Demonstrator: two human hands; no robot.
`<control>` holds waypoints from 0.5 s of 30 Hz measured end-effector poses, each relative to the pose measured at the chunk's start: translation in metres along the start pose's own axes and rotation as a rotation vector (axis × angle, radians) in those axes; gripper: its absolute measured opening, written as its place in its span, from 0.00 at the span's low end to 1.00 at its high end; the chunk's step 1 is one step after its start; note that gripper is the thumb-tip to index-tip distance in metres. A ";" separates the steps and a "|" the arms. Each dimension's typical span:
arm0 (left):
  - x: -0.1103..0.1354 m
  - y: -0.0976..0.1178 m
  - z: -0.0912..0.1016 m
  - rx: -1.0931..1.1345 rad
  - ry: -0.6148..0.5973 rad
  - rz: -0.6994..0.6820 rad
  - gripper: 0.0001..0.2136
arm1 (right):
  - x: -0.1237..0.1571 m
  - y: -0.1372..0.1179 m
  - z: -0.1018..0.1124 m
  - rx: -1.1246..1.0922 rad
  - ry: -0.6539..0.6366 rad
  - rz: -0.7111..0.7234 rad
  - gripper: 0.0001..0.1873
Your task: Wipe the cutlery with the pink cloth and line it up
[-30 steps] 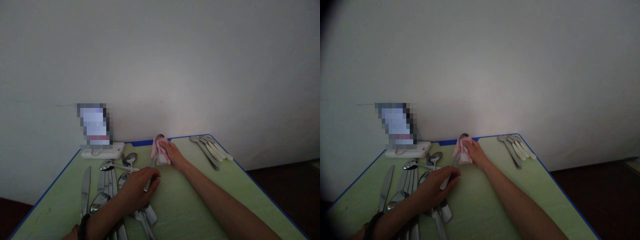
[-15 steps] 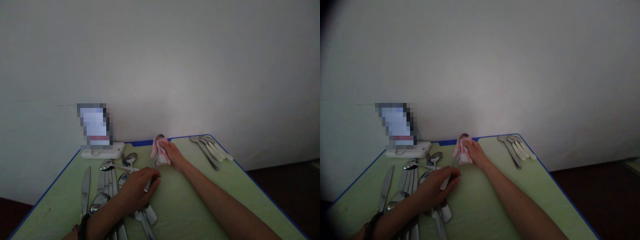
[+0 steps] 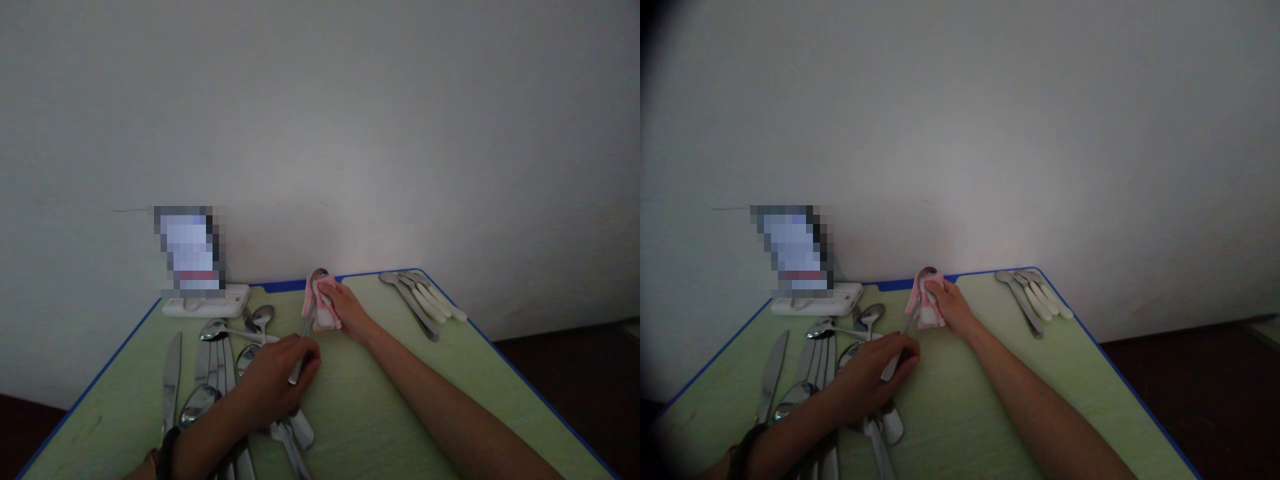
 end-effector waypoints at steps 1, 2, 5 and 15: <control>0.000 0.000 0.000 0.003 -0.003 0.004 0.05 | 0.000 0.000 0.000 0.005 0.002 0.007 0.13; 0.000 0.001 0.000 0.004 -0.005 0.007 0.05 | 0.000 0.000 0.001 0.010 0.002 0.012 0.13; 0.001 0.001 0.000 -0.002 -0.008 0.018 0.05 | 0.000 0.000 0.001 0.032 0.000 0.020 0.12; 0.000 -0.001 0.000 0.008 0.000 0.019 0.07 | -0.003 0.004 0.005 -0.050 0.073 0.009 0.14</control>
Point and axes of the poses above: each hand's wrist, its own x-axis away from the middle knuckle, its own z-axis out of the back of the hand, y = z × x, the point moved 6 cm from there along -x, towards the middle knuckle, and after that the axes turned 2 degrees about y, right-handed, at the moved point
